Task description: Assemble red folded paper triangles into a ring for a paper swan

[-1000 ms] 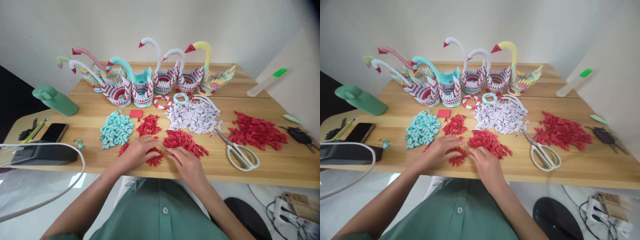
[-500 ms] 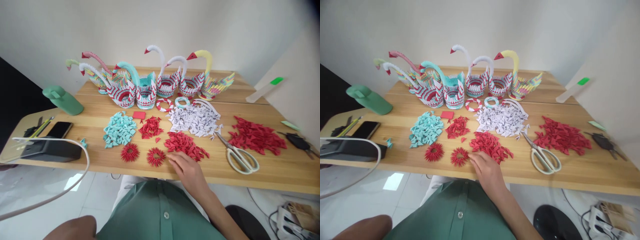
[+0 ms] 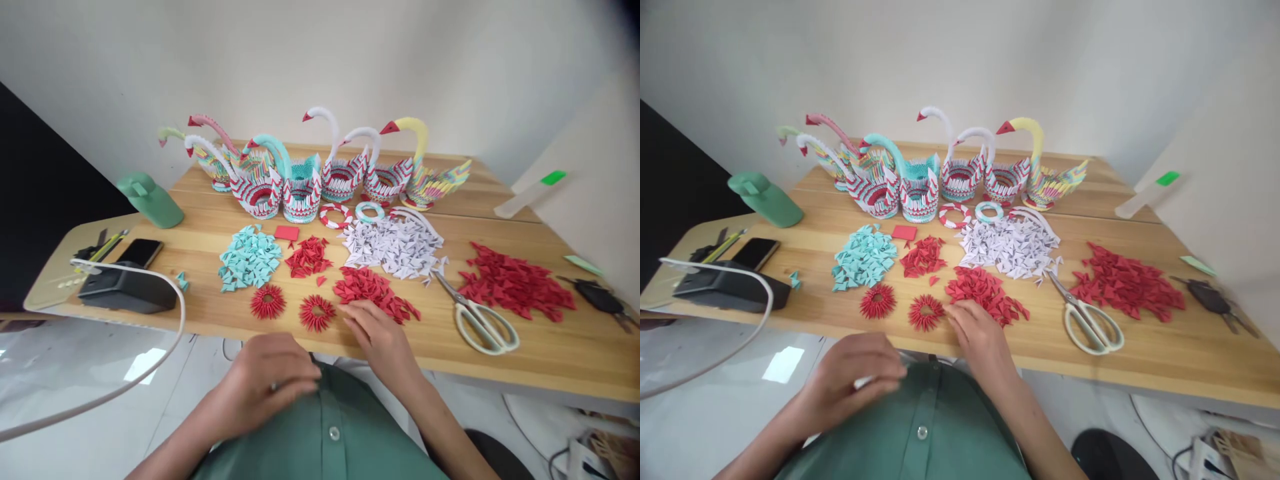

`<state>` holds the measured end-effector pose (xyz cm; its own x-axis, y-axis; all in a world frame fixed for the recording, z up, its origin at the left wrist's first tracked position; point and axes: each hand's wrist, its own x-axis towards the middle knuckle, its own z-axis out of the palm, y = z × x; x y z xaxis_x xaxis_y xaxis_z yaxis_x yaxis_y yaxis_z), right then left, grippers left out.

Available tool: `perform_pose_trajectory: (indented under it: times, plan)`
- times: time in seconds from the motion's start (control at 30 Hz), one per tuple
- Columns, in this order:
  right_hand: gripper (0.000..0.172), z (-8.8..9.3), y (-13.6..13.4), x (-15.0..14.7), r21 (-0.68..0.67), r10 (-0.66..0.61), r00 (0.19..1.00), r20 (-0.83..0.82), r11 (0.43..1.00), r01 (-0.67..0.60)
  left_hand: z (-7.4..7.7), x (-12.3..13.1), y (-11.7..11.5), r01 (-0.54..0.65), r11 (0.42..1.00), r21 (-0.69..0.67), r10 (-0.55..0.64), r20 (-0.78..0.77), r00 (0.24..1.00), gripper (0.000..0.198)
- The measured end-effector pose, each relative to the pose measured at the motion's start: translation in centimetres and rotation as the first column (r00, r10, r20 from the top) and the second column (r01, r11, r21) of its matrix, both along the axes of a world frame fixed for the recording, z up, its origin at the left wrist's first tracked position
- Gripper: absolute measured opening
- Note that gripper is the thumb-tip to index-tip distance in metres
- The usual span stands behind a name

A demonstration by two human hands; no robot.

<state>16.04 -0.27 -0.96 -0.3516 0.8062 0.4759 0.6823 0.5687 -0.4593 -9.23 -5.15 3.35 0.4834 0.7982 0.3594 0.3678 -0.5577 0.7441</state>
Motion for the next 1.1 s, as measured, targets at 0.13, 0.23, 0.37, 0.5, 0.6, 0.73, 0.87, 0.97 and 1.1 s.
perform_pose_trajectory:
  times: [0.13,0.23,0.37,0.5,0.6,0.73,0.87,0.97,1.1]
  plan:
    - [0.023,-0.1,-0.2,-0.2,-0.06,0.026,1.0,-0.007,0.998,-0.027,-2.7,1.7,1.9,-0.152,0.988,-0.007,0.152,0.112,0.982,0.011]
    - [0.021,-0.7,-0.5,-0.4,-0.099,0.038,0.999,0.032,0.994,-0.035,-3.9,1.9,1.8,-0.195,0.978,0.072,0.19,0.073,0.979,0.012]
    - [0.023,-1.4,-0.6,-0.6,-0.094,0.003,0.998,0.059,0.996,0.002,-4.8,2.0,2.0,-0.275,0.943,0.189,0.282,-0.012,0.959,0.013]
    - [0.028,-1.8,-0.2,-0.7,-0.075,-0.014,0.996,0.085,0.997,0.02,-5.6,2.7,3.0,-0.283,0.927,0.246,0.322,-0.137,0.937,0.022]
    - [0.029,-1.8,0.1,-0.8,-0.064,-0.027,0.991,0.128,0.997,0.036,-6.0,3.2,3.7,-0.274,0.928,0.251,0.323,-0.184,0.928,0.028]
    - [0.03,-1.8,0.5,-0.9,-0.068,-0.027,0.989,0.145,0.997,0.037,-6.4,3.6,4.2,-0.244,0.945,0.22,0.288,-0.197,0.937,0.029]
    - [0.031,-1.8,0.7,-1.0,-0.096,-0.015,0.99,0.139,0.995,0.029,-6.6,3.6,4.2,-0.232,0.953,0.197,0.269,-0.185,0.945,0.029]
    - [0.032,-1.8,0.8,-1.2,-0.115,-0.012,0.989,0.148,0.993,0.03,-6.8,3.4,4.3,-0.223,0.955,0.196,0.257,-0.173,0.951,0.029]
    - [0.033,-1.7,0.9,-1.2,-0.112,-0.015,0.986,0.167,0.993,0.034,-6.7,3.5,4.3,-0.215,0.958,0.192,0.247,-0.161,0.956,0.028]
